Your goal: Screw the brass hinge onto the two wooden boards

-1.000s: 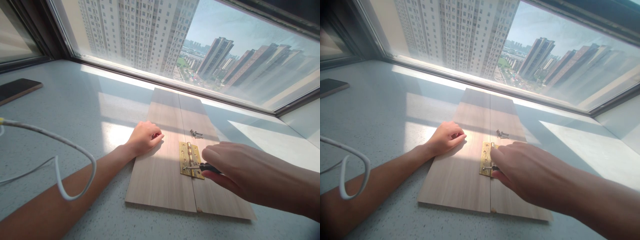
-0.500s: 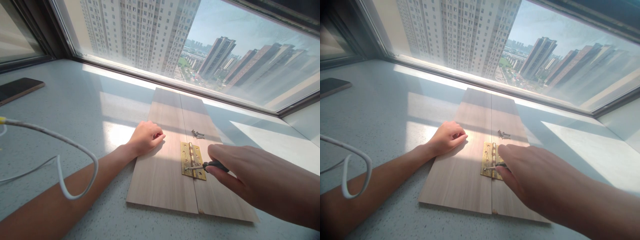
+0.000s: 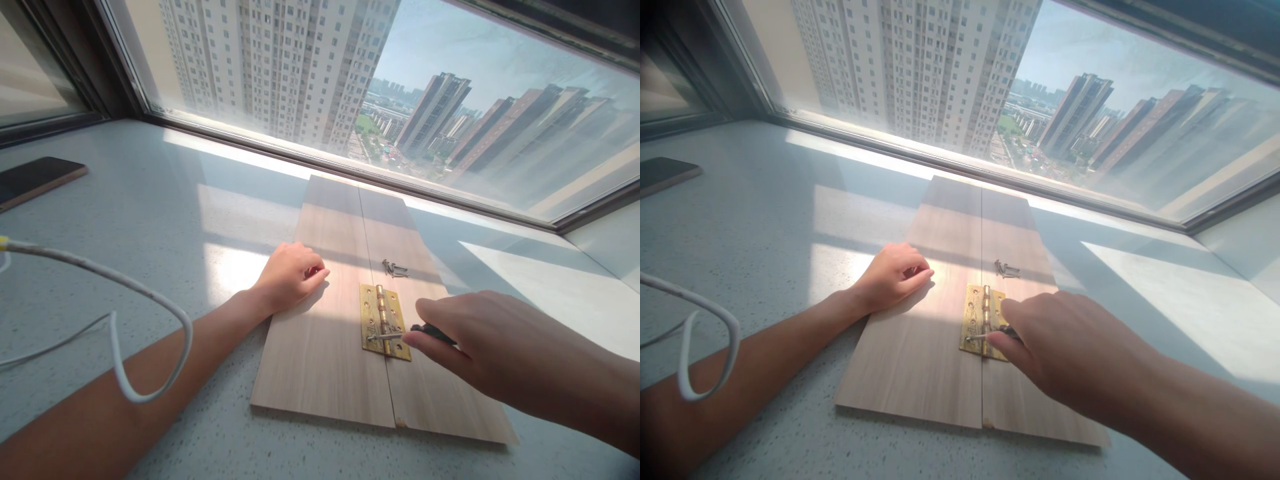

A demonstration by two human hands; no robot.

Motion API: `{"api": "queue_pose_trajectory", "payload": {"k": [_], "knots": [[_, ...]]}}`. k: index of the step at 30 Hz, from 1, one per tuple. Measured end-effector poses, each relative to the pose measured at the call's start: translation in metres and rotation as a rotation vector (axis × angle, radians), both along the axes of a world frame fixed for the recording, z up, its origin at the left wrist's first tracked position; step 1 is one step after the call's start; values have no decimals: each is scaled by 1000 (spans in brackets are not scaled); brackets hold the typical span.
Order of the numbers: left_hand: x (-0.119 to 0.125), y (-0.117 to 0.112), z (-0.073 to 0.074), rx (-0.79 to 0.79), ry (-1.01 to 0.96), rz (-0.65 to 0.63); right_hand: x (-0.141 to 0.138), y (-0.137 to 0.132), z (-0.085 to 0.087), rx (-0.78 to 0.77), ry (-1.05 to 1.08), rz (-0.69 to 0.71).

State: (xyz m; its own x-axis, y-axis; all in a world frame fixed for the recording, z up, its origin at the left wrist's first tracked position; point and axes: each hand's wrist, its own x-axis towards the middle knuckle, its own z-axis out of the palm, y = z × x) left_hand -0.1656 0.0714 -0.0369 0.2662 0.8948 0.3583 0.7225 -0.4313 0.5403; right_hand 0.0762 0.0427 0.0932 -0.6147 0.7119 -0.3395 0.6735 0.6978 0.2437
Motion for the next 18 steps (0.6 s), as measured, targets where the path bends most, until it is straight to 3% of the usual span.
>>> {"api": "queue_pose_trajectory", "payload": {"k": [4, 10, 13, 16, 18], "knots": [[0, 0, 0, 8, -3, 3, -6, 0, 4, -63, 99, 111], [0, 1, 0, 15, 3, 2, -3, -2, 2, -58, 105, -17], [0, 1, -1, 18, -3, 2, -5, -3, 0, -104, 64, -4], [0, 1, -1, 19, -3, 6, -8, 2, 3, -202, 64, 122], [0, 1, -1, 21, 1, 7, -8, 6, 8, -229, 57, 291]]}}
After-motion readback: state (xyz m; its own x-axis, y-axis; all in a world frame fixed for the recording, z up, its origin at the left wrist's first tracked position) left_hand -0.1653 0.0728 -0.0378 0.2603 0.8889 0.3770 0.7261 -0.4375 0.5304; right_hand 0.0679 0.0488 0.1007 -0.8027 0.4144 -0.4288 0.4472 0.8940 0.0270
